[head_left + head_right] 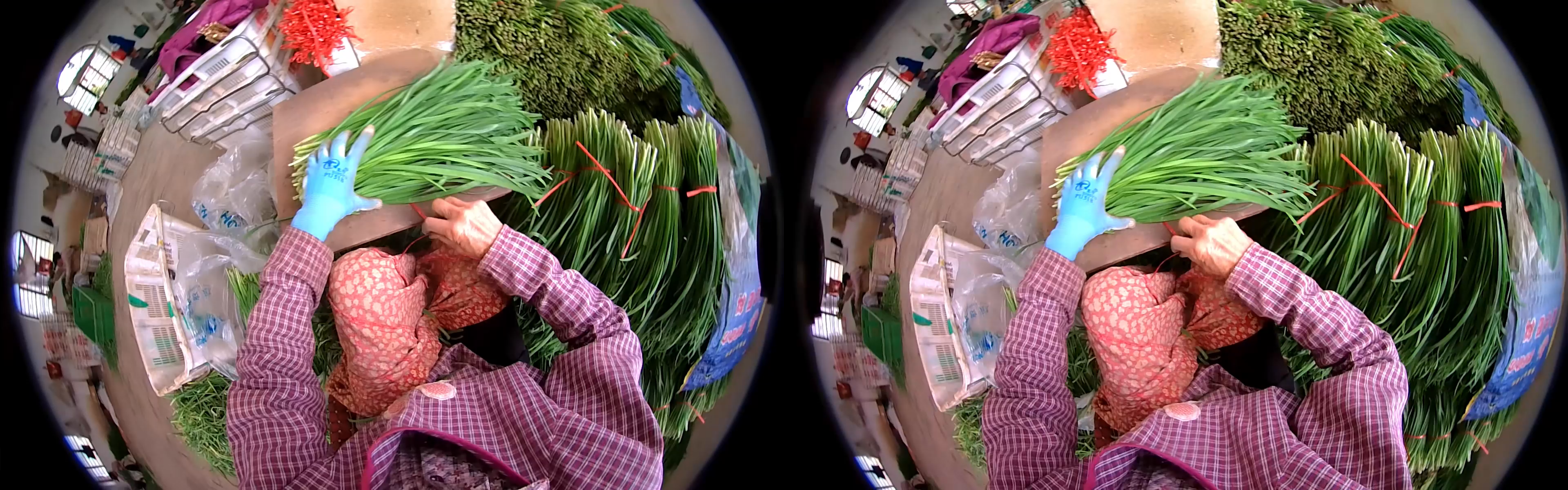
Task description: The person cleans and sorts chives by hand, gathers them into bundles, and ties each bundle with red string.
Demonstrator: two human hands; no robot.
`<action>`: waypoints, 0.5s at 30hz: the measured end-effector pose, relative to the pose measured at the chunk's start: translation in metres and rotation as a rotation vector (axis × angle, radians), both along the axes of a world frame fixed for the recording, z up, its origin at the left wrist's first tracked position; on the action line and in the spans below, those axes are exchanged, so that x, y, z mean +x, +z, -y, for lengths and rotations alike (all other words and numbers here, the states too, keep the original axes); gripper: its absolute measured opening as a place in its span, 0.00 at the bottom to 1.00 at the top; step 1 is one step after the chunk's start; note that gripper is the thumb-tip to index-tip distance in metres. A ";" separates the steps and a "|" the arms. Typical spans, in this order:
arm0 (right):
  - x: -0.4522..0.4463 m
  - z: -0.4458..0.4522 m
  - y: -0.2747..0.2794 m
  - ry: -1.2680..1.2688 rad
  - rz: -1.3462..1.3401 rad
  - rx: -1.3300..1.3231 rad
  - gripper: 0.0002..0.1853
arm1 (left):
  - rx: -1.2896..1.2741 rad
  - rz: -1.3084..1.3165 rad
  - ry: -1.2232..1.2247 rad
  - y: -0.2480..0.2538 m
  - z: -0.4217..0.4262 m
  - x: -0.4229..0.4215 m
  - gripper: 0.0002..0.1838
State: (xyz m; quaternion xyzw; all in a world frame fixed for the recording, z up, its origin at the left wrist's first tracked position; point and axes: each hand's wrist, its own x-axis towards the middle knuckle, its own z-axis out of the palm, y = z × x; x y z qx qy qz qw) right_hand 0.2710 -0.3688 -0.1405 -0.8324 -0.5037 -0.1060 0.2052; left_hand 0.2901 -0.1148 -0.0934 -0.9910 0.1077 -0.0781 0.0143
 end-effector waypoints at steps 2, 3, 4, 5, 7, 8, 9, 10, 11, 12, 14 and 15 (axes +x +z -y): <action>-0.001 -0.009 -0.001 0.022 0.033 0.035 0.07 | -0.008 -0.003 0.013 0.003 0.002 -0.001 0.67; -0.002 -0.014 -0.002 0.032 0.036 0.032 0.07 | -0.016 -0.016 0.016 0.004 0.002 -0.002 0.67; -0.005 -0.023 0.003 0.071 0.064 0.076 0.07 | -0.032 -0.009 -0.006 0.005 0.000 -0.001 0.66; -0.007 -0.033 0.006 0.109 0.092 0.121 0.07 | -0.036 -0.007 0.005 0.005 -0.002 -0.001 0.66; -0.009 -0.060 0.005 0.154 0.123 0.138 0.07 | -0.052 -0.052 -0.007 0.008 -0.002 0.000 0.66; -0.009 -0.075 0.006 0.185 0.127 0.149 0.07 | -0.053 -0.070 0.004 0.014 0.000 -0.001 0.67; -0.010 -0.088 0.006 0.217 0.129 0.160 0.07 | -0.059 -0.068 0.011 0.014 -0.002 -0.001 0.67; -0.008 -0.099 0.009 0.247 0.127 0.200 0.07 | -0.090 -0.079 -0.009 0.014 -0.004 0.001 0.67; -0.004 -0.108 0.012 0.278 0.124 0.241 0.07 | -0.120 -0.090 -0.029 0.015 -0.007 0.003 0.67; 0.001 -0.113 0.015 0.264 0.104 0.276 0.07 | -0.091 -0.104 -0.029 0.016 -0.010 0.007 0.67; 0.015 -0.115 0.030 0.149 0.003 0.355 0.07 | -0.168 -0.103 -0.095 0.011 -0.026 0.016 0.66; 0.024 -0.116 0.038 0.072 -0.010 0.436 0.07 | -0.242 -0.103 -0.172 0.009 -0.036 0.019 0.65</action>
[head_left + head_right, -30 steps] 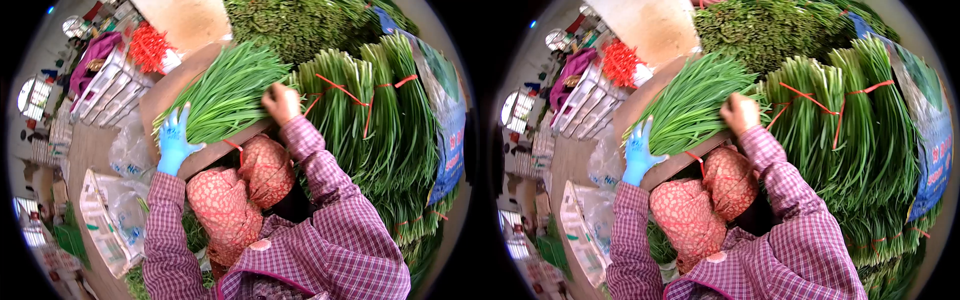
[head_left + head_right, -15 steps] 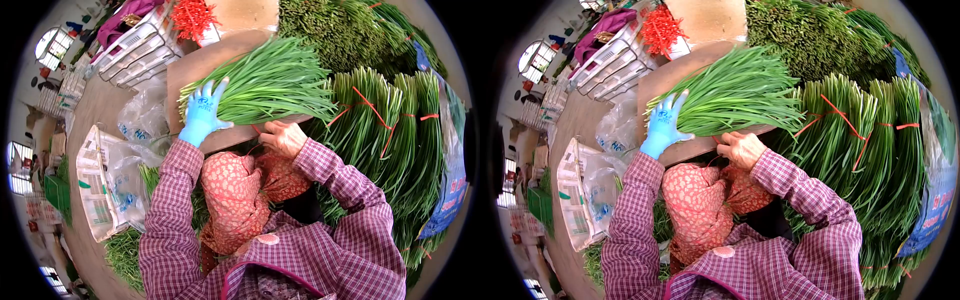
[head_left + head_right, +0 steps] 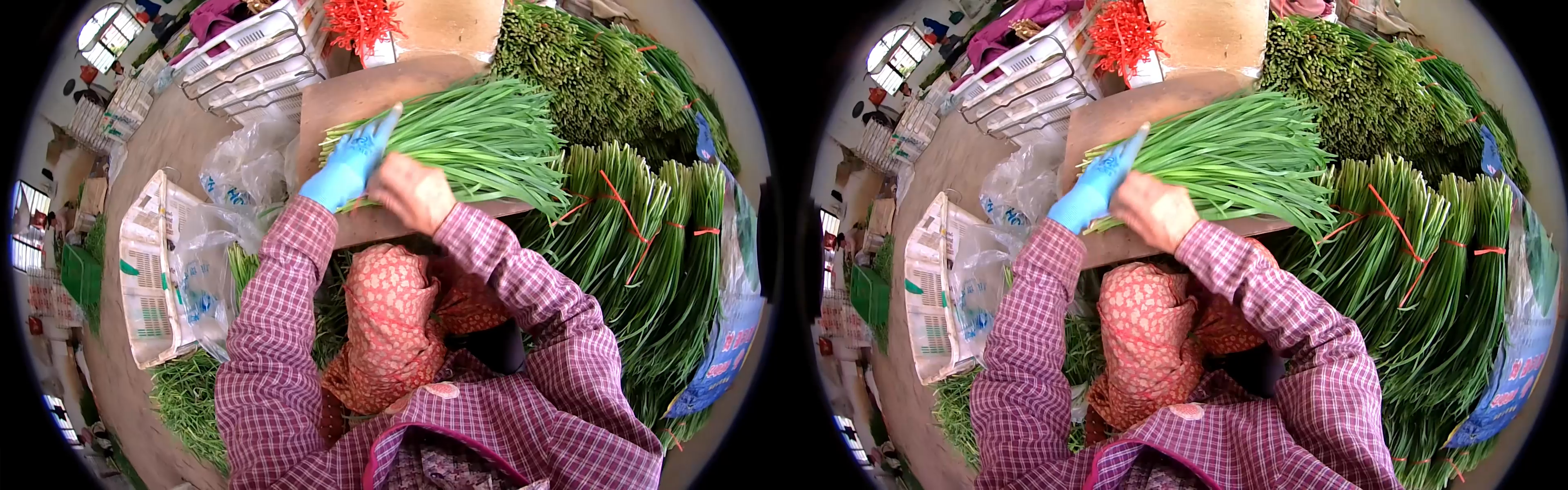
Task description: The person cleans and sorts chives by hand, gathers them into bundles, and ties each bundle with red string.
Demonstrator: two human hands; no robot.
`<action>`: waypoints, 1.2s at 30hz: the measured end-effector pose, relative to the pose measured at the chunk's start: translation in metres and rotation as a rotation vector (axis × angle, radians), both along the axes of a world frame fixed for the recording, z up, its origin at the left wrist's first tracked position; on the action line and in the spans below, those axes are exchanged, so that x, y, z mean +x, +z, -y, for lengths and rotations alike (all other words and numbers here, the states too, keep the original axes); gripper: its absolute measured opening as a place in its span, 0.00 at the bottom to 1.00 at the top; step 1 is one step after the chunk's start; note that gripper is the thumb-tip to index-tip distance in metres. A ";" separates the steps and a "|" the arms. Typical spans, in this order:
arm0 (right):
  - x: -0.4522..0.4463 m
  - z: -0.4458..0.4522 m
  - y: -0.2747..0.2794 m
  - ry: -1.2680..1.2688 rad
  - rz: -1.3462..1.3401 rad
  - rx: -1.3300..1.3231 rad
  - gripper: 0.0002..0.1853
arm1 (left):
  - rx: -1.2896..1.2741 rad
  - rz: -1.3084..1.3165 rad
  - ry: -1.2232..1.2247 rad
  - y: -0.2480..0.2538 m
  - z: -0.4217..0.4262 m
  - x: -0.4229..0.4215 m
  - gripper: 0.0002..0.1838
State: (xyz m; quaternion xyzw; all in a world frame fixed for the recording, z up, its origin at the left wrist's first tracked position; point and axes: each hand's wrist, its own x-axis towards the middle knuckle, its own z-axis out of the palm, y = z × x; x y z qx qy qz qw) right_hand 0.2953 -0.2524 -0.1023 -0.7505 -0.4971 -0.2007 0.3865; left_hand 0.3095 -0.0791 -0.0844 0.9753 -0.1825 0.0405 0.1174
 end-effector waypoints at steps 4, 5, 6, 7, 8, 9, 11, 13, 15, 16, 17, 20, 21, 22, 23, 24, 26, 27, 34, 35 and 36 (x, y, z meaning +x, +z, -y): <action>0.032 0.000 0.009 -0.134 -0.276 0.142 0.12 | -0.257 -0.365 0.081 0.033 -0.013 -0.002 0.59; 0.038 -0.001 0.009 -0.160 -0.275 0.119 0.12 | -0.286 -0.365 0.067 0.034 -0.016 -0.001 0.60; 0.044 -0.003 0.009 -0.185 -0.274 0.098 0.13 | -0.289 -0.364 0.071 0.037 -0.016 -0.002 0.60; 0.048 -0.006 0.009 -0.184 -0.257 0.070 0.12 | -0.137 -0.369 0.105 0.047 -0.011 -0.005 0.61; 0.049 -0.010 0.013 -0.178 -0.258 0.069 0.12 | 0.014 -0.375 0.139 0.051 -0.006 -0.008 0.63; 0.051 -0.013 0.017 -0.229 -0.175 0.031 0.12 | 0.181 -0.364 0.242 0.047 0.002 -0.009 0.63; 0.057 -0.019 0.023 -0.292 -0.049 -0.064 0.11 | 0.254 -0.266 0.260 0.034 0.013 -0.019 0.61; 0.074 -0.025 0.021 -0.247 0.020 -0.066 0.11 | 0.362 -0.190 0.262 0.021 0.013 -0.016 0.58; 0.093 -0.028 0.011 -0.203 0.092 -0.122 0.14 | 0.344 -0.150 0.251 0.016 0.010 -0.017 0.58; 0.097 -0.028 0.007 -0.201 0.097 -0.122 0.14 | 0.324 -0.114 0.236 0.016 0.009 -0.018 0.58; 0.102 -0.028 0.003 -0.170 0.012 -0.140 0.15 | 0.325 -0.116 0.237 0.018 0.009 -0.019 0.57; 0.101 -0.025 0.002 -0.160 -0.139 -0.140 0.15 | 0.239 -0.070 0.192 0.028 -0.001 -0.018 0.56; 0.098 -0.025 0.002 -0.189 -0.145 -0.122 0.15 | 0.268 -0.032 0.220 0.033 -0.005 -0.017 0.53; 0.095 -0.025 0.000 -0.218 -0.153 -0.102 0.14 | 0.203 0.011 0.230 0.042 -0.014 -0.011 0.44; 0.091 -0.024 0.000 -0.214 -0.171 -0.095 0.14 | 0.104 0.062 0.280 0.046 -0.026 -0.001 0.39; 0.084 -0.025 0.000 -0.237 -0.147 -0.054 0.13 | 0.003 0.112 0.330 0.049 -0.037 0.011 0.35; 0.075 -0.024 -0.003 -0.262 -0.162 -0.042 0.12 | 0.068 0.149 0.380 0.051 -0.045 0.035 0.29; 0.073 -0.024 -0.005 -0.278 -0.140 -0.032 0.11 | 0.118 0.087 0.435 0.048 -0.043 0.049 0.28; 0.061 -0.023 0.000 -0.328 -0.117 -0.038 0.08 | 0.103 -0.338 0.473 0.003 -0.017 0.091 0.29; 0.061 -0.024 0.000 -0.329 -0.119 -0.039 0.08 | -0.018 -0.391 0.440 -0.002 -0.020 0.091 0.28; 0.060 -0.024 -0.001 -0.322 -0.127 -0.011 0.09 | -0.138 -0.444 0.406 -0.007 -0.024 0.090 0.27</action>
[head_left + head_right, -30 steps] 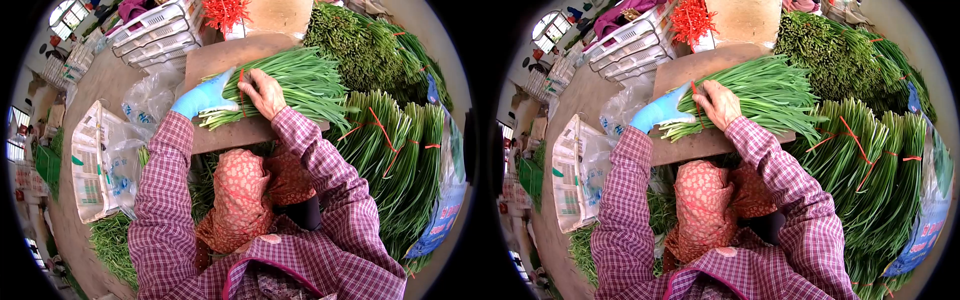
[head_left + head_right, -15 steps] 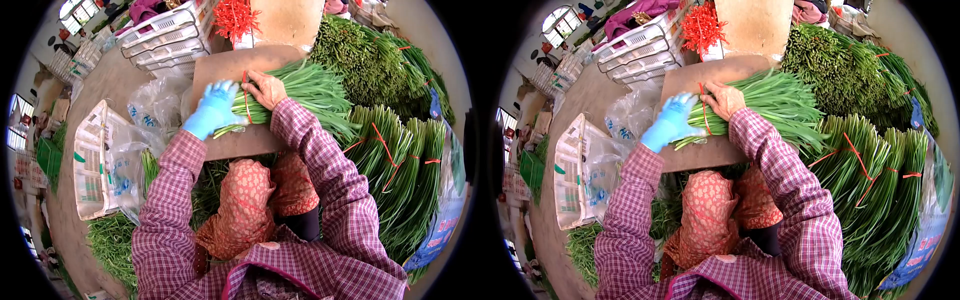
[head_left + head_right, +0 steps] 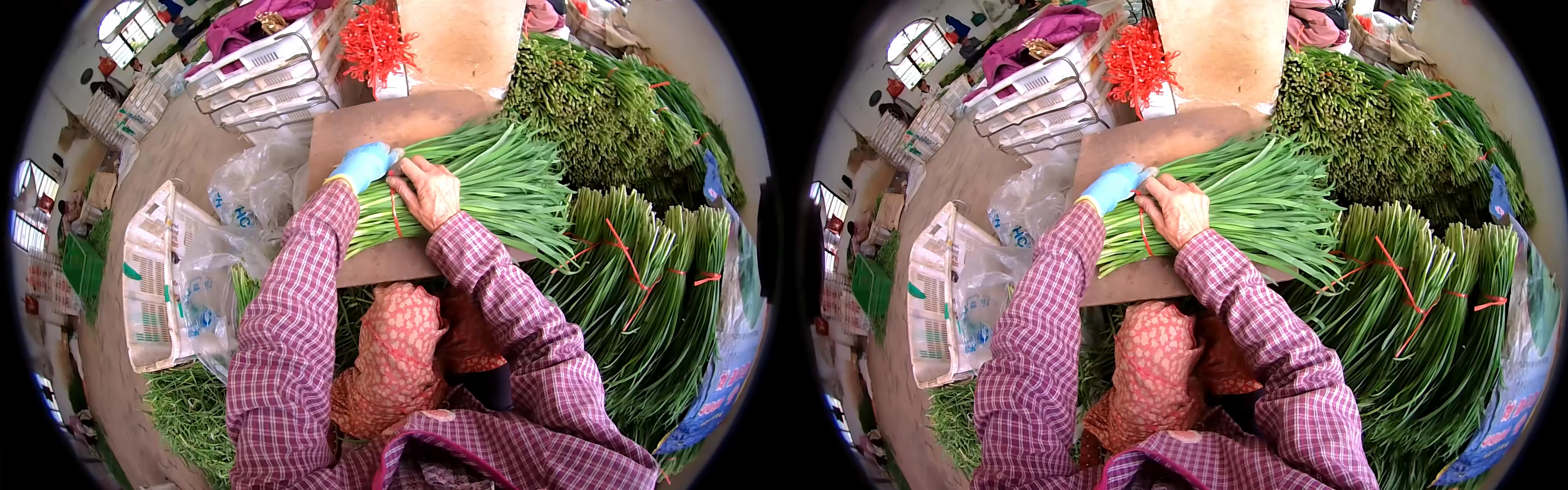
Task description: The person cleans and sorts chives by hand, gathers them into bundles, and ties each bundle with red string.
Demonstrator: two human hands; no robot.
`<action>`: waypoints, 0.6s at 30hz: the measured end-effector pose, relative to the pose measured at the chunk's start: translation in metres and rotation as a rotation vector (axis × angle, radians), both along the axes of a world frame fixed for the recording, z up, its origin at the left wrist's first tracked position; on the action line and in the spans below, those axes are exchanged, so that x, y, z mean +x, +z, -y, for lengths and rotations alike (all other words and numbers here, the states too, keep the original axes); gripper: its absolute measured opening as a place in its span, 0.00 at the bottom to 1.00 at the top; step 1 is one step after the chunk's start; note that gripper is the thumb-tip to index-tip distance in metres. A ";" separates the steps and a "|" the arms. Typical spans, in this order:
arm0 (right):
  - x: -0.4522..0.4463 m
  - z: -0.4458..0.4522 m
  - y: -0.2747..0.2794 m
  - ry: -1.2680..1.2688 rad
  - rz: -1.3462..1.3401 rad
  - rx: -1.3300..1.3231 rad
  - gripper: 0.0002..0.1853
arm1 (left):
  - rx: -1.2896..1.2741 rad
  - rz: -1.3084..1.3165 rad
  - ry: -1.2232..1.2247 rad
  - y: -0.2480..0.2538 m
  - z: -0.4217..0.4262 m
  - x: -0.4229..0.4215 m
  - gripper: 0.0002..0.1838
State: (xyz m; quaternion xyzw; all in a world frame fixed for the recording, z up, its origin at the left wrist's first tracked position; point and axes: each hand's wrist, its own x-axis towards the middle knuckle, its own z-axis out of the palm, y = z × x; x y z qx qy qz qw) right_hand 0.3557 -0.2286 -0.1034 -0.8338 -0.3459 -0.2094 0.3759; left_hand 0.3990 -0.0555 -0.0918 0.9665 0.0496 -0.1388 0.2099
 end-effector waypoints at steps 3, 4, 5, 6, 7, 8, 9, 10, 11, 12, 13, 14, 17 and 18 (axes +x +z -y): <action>-0.003 0.000 -0.003 0.004 -0.025 0.061 0.09 | -0.082 0.183 -0.038 -0.008 -0.004 -0.016 0.23; -0.004 0.000 -0.004 0.006 -0.034 0.088 0.10 | -0.081 0.177 -0.034 -0.005 0.000 -0.025 0.23; -0.006 0.002 -0.003 0.021 -0.083 0.063 0.10 | -0.026 0.218 -0.015 0.002 0.006 -0.033 0.22; -0.008 0.005 -0.003 0.023 -0.085 0.064 0.10 | 0.030 0.261 0.002 0.008 0.013 -0.041 0.21; -0.011 0.007 -0.002 0.043 -0.033 0.086 0.10 | 0.077 0.328 0.011 0.007 0.018 -0.048 0.15; -0.015 0.011 0.000 0.061 0.021 0.109 0.10 | 0.078 0.327 0.010 0.001 0.020 -0.058 0.15; -0.020 0.016 0.003 0.119 -0.009 0.107 0.10 | 0.109 0.517 -0.053 -0.005 0.023 -0.071 0.12; -0.023 0.020 0.005 0.161 0.045 0.089 0.09 | 0.141 0.707 -0.115 -0.013 0.025 -0.080 0.11; -0.027 0.026 0.012 0.154 0.107 0.010 0.09 | 0.155 0.776 -0.089 -0.021 0.027 -0.085 0.14; -0.031 0.028 0.021 0.145 0.167 -0.072 0.09 | 0.181 0.689 -0.044 -0.027 0.026 -0.089 0.15; -0.029 0.033 0.026 0.157 0.198 -0.139 0.10 | 0.181 0.705 -0.052 -0.018 0.034 -0.096 0.14; -0.025 0.037 0.027 0.157 0.197 -0.139 0.10 | 0.180 0.721 -0.060 -0.008 0.041 -0.103 0.13; -0.006 0.040 0.024 0.281 0.213 -0.278 0.11 | 0.171 0.753 -0.051 -0.012 0.042 -0.106 0.11; -0.002 0.040 0.020 0.280 0.218 -0.276 0.11 | 0.173 0.758 -0.052 -0.014 0.040 -0.105 0.11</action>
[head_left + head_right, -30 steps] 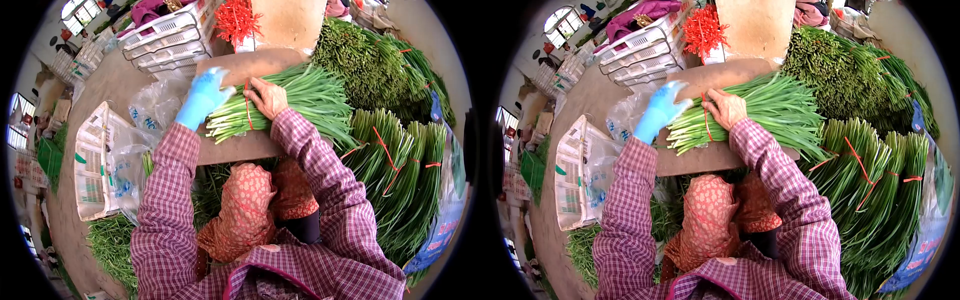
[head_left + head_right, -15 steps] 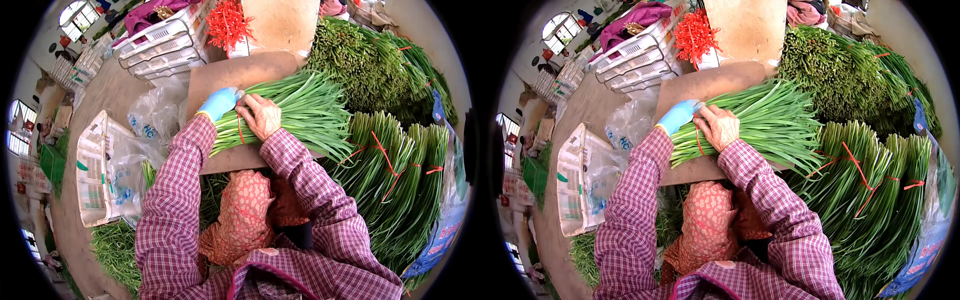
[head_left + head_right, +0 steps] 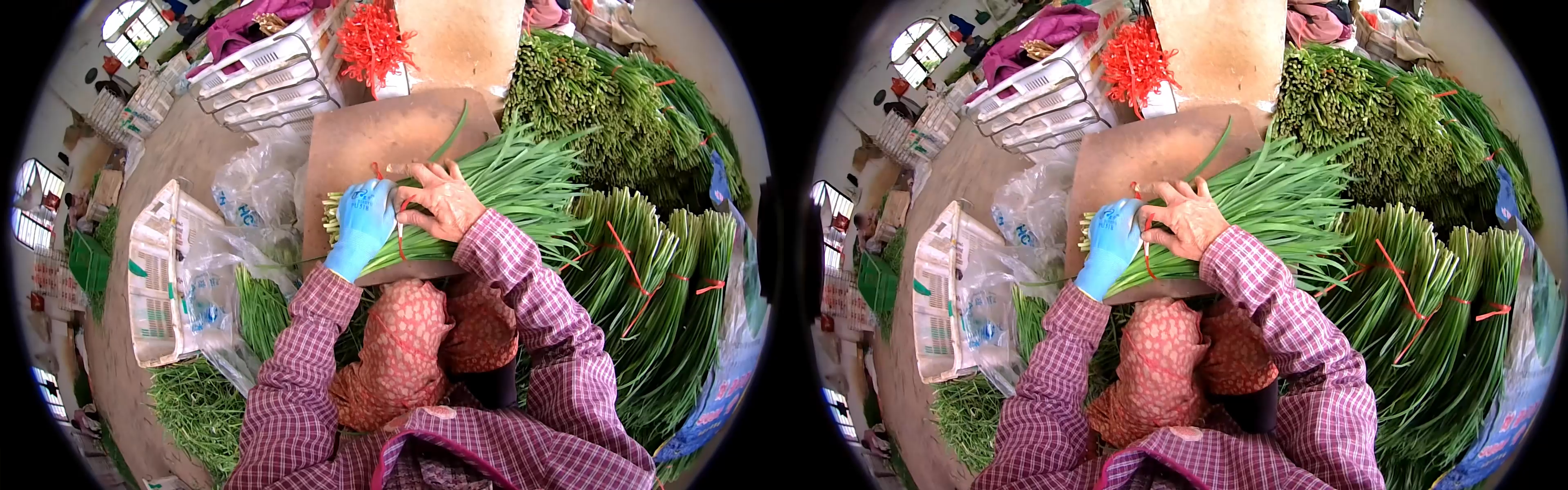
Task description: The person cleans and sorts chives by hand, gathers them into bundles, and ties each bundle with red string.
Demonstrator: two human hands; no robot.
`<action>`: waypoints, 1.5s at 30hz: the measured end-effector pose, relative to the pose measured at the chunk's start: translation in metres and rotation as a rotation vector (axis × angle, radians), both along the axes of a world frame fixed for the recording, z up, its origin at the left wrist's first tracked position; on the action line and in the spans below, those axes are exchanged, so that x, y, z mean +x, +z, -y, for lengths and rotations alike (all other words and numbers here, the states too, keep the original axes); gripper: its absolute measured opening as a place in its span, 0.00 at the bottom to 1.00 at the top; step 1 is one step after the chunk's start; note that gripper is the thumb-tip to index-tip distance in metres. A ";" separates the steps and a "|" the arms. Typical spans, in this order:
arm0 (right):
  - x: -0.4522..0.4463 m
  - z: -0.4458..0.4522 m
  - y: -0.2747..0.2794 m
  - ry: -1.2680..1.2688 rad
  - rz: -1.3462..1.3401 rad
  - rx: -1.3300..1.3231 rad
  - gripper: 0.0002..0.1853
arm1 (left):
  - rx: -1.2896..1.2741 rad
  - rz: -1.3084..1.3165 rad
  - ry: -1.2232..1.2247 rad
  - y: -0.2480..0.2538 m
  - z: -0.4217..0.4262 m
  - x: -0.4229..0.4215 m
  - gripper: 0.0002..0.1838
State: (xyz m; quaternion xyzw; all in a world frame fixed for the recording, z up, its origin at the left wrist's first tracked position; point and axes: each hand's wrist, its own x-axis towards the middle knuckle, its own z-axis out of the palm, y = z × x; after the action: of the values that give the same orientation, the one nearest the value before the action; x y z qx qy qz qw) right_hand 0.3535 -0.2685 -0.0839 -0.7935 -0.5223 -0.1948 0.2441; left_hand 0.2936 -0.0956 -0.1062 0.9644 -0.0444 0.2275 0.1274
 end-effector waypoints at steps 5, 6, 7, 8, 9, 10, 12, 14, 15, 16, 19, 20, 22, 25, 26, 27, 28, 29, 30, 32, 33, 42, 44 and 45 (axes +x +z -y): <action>0.003 -0.003 -0.010 0.040 -0.260 -0.090 0.11 | -0.319 -0.120 -0.031 0.023 -0.014 0.000 0.13; 0.002 -0.003 -0.010 0.038 -0.285 -0.109 0.10 | -0.417 -0.203 0.012 0.031 -0.020 0.003 0.15; 0.000 -0.004 -0.010 0.042 -0.271 -0.066 0.10 | -0.408 -0.359 0.012 0.040 -0.035 0.015 0.23; -0.003 -0.007 -0.008 0.040 -0.272 -0.068 0.10 | -0.337 -0.307 0.000 0.051 -0.047 0.021 0.20; -0.003 -0.007 -0.009 0.040 -0.281 -0.061 0.09 | -0.253 -0.337 0.020 0.063 -0.057 0.037 0.19; -0.003 -0.007 -0.008 0.041 -0.288 -0.052 0.09 | -0.167 -0.364 0.041 0.074 -0.064 0.053 0.19; -0.001 -0.006 -0.008 0.043 -0.280 -0.037 0.09 | -0.025 -0.451 0.146 0.079 -0.066 0.084 0.20; -0.001 -0.004 -0.011 0.040 -0.275 -0.026 0.09 | 0.116 -0.538 0.247 0.069 -0.059 0.094 0.21; -0.002 -0.007 -0.010 0.034 -0.269 -0.028 0.09 | 0.147 -0.552 0.256 0.060 -0.055 0.091 0.24; -0.001 -0.007 -0.011 0.028 -0.264 -0.029 0.09 | 0.179 -0.566 0.267 0.050 -0.050 0.092 0.27; -0.002 -0.007 -0.011 0.020 -0.267 -0.033 0.09 | 0.180 -0.664 0.356 0.033 -0.037 0.093 0.29; -0.001 -0.006 -0.012 0.011 -0.264 -0.035 0.10 | 0.158 -0.700 0.401 0.031 -0.031 0.093 0.29; -0.003 -0.007 -0.012 0.010 -0.262 -0.004 0.10 | 0.160 -0.710 0.405 0.030 -0.028 0.096 0.29; -0.004 -0.007 -0.013 -0.008 -0.262 0.011 0.10 | 0.067 -0.670 0.450 0.025 -0.028 0.095 0.28; -0.004 -0.006 -0.013 -0.017 -0.259 0.014 0.10 | 0.072 -0.667 0.442 0.025 -0.027 0.096 0.28; -0.005 -0.005 -0.013 -0.014 -0.268 0.000 0.10 | 0.034 -0.694 0.478 0.024 -0.027 0.097 0.27; -0.006 -0.005 -0.012 -0.007 -0.279 -0.016 0.10 | -0.006 -0.723 0.519 0.022 -0.028 0.097 0.25; -0.007 -0.005 -0.012 -0.002 -0.291 -0.016 0.10 | -0.040 -0.688 0.520 0.016 -0.033 0.098 0.24; -0.007 -0.005 -0.013 0.001 -0.292 -0.015 0.10 | -0.040 -0.689 0.523 0.004 -0.043 0.101 0.24; -0.008 -0.005 -0.016 -0.013 -0.253 0.046 0.10 | -0.453 -0.578 0.259 -0.020 -0.065 0.108 0.22; -0.009 -0.004 -0.016 -0.016 -0.241 0.037 0.10 | -0.519 -0.507 0.228 -0.027 -0.067 0.108 0.18; -0.012 -0.003 -0.022 -0.032 -0.218 0.065 0.12 | -0.687 -0.388 0.177 -0.031 -0.066 0.097 0.17; -0.013 -0.004 -0.022 -0.031 -0.206 0.069 0.12 | -0.614 -0.396 0.239 -0.028 -0.066 0.096 0.19; -0.012 -0.005 -0.022 -0.030 -0.198 0.072 0.12 | -0.540 -0.406 0.301 -0.028 -0.064 0.096 0.20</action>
State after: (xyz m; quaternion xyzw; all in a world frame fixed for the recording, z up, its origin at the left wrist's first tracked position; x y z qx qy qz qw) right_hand 0.3412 -0.2638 -0.1063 -0.8074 -0.4764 -0.1379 0.3197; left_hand 0.3898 -0.0320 -0.1339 0.9173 0.1856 0.0511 0.3485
